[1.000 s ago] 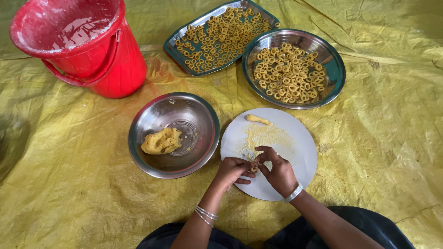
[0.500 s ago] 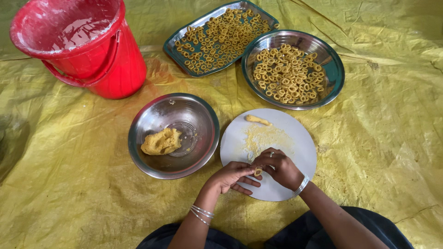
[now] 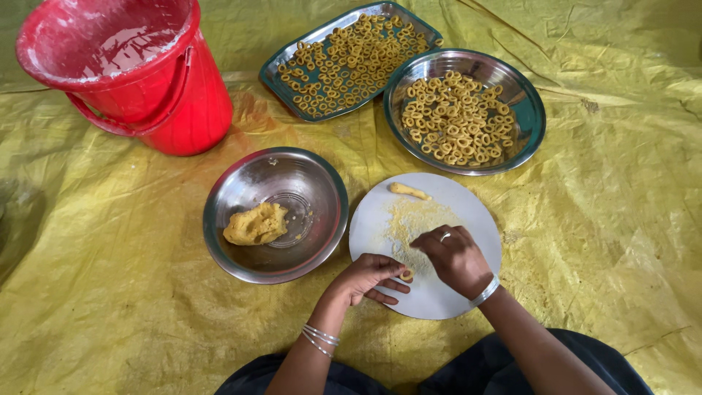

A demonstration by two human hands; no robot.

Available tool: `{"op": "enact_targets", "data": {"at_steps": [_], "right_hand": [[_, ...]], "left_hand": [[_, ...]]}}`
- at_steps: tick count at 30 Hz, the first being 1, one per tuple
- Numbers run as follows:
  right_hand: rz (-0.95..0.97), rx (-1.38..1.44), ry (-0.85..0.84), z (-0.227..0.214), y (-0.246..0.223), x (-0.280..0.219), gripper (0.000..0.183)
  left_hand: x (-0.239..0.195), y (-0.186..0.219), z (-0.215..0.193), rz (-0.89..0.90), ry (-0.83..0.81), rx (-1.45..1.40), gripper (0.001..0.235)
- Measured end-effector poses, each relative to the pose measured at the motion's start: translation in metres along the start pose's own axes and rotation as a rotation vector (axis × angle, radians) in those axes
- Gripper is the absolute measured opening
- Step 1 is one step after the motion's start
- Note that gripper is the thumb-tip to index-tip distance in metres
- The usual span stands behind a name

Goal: The person rolls small pieces of dough into thin strips on a white plate and then joins the ends to form ring shapes. The formed rings are placed into a metal bowl. The person repeats this process continuously.

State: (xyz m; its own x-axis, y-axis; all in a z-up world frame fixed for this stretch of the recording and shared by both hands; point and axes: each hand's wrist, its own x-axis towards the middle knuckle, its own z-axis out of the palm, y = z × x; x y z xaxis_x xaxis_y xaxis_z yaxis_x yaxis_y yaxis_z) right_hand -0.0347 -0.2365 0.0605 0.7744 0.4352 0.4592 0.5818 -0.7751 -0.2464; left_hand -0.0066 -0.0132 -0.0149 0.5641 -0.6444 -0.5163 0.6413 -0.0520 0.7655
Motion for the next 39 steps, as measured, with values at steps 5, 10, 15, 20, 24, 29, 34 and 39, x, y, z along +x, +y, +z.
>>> {"op": "enact_targets", "data": {"at_steps": [5, 10, 15, 20, 24, 29, 34, 39], "right_hand": [[0.169, -0.011, 0.048, 0.004, -0.001, 0.001, 0.012], [0.337, 0.157, 0.047, 0.018, 0.002, -0.007, 0.018], [0.783, 0.5, -0.069, 0.036, 0.013, -0.021, 0.019], [1.268, 1.539, -0.264, 0.051, 0.014, -0.033, 0.044], [1.288, 1.759, -0.291, 0.057, 0.01, -0.041, 0.062], [1.352, 1.691, -0.365, 0.052, 0.02, -0.043, 0.057], [1.052, 1.02, -0.29, 0.038, 0.021, -0.048, 0.038], [0.613, 0.266, -0.434, 0.036, -0.038, -0.05, 0.027]], "left_hand": [[-0.001, 0.005, 0.003, -0.009, 0.053, -0.089, 0.048], [0.0, 0.006, 0.003, 0.001, 0.09, -0.083, 0.043], [0.002, 0.01, 0.008, 0.057, 0.164, -0.039, 0.037], [-0.008, 0.011, 0.023, 0.587, 0.429, 0.728, 0.023], [-0.015, 0.017, 0.027, 0.447, 0.405, 0.76, 0.018], [-0.019, 0.026, 0.021, 0.409, 0.475, 0.647, 0.023], [-0.014, 0.024, 0.008, 0.487, 0.582, 0.418, 0.027], [-0.005, 0.019, -0.002, 0.529, 0.602, 0.272, 0.03]]}}
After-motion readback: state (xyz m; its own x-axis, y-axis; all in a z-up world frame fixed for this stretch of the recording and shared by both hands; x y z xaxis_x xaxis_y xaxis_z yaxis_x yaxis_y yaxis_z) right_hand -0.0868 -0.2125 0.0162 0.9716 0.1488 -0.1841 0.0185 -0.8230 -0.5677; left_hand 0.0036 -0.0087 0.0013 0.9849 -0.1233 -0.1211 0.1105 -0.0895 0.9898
